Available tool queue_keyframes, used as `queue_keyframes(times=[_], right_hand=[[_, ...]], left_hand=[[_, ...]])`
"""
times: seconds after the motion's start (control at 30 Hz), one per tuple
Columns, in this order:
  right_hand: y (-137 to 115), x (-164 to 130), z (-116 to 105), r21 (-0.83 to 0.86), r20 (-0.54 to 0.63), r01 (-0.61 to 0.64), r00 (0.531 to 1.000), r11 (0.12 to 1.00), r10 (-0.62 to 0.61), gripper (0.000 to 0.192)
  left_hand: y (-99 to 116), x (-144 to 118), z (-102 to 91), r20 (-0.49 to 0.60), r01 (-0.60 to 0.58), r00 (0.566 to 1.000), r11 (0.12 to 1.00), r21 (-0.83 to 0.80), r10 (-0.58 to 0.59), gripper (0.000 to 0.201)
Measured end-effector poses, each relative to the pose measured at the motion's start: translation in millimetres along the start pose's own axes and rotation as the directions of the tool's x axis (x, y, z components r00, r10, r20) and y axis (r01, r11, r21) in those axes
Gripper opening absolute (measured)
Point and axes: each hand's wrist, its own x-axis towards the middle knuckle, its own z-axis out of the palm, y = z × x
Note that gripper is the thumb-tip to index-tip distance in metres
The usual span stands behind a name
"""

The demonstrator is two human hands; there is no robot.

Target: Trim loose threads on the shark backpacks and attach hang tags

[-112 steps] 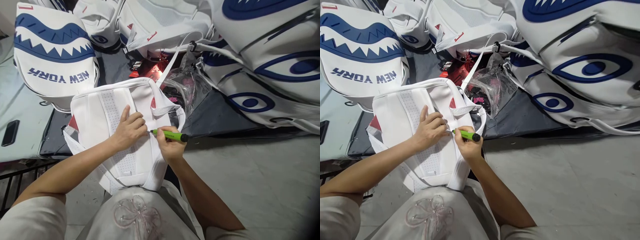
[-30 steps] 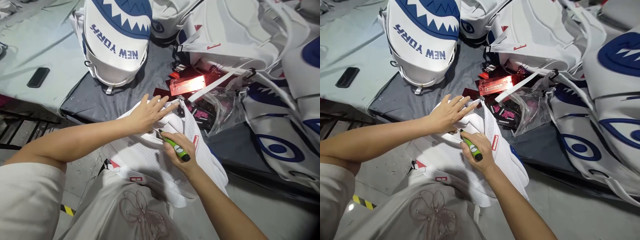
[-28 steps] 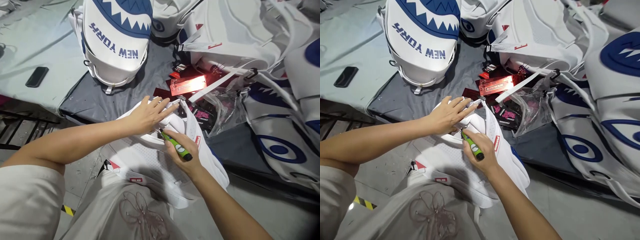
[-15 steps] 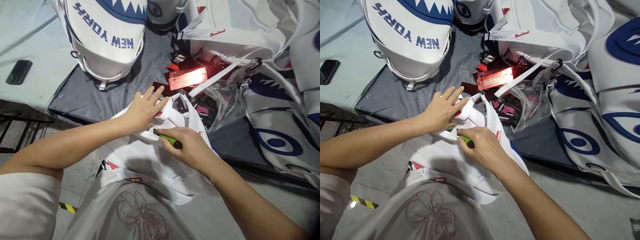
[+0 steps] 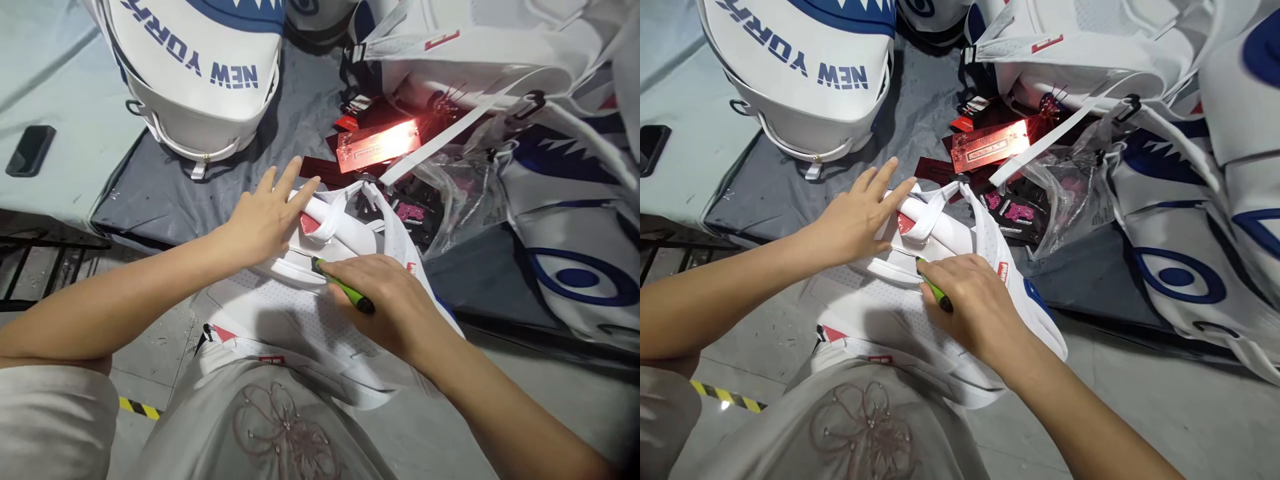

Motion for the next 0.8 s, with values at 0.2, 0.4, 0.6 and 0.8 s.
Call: queue_keyframes(times=[0.2,0.4,0.6,0.8], right_hand=[[4.2,1.0,1.1,-0.002,-0.002,0.015,1.0,1.0,-0.015,0.025],[6.5,7.2,-0.6,0.026,0.037,-0.022,0.999,0.999,0.021,0.025],[11.4,9.5,-13.0,-0.025,0.147,-0.061,0.987,0.998,0.064,0.027],[15.6,14.7,-10.9,0.016,0.18,-0.051,0.982,0.999,0.047,0.025]], left_hand=[[-2.5,0.9,0.5,-0.032,-0.006,0.999,0.999,0.033,0.007,0.103],[18.0,13.8,8.8,-0.155,-0.208,0.962,0.971,0.12,0.225,0.099],[29.0,21.6,15.3,-0.147,-0.178,0.971,0.98,0.088,0.19,0.089],[25.6,22.7,19.7,-0.15,-0.194,0.968,0.979,0.057,0.201,0.086]])
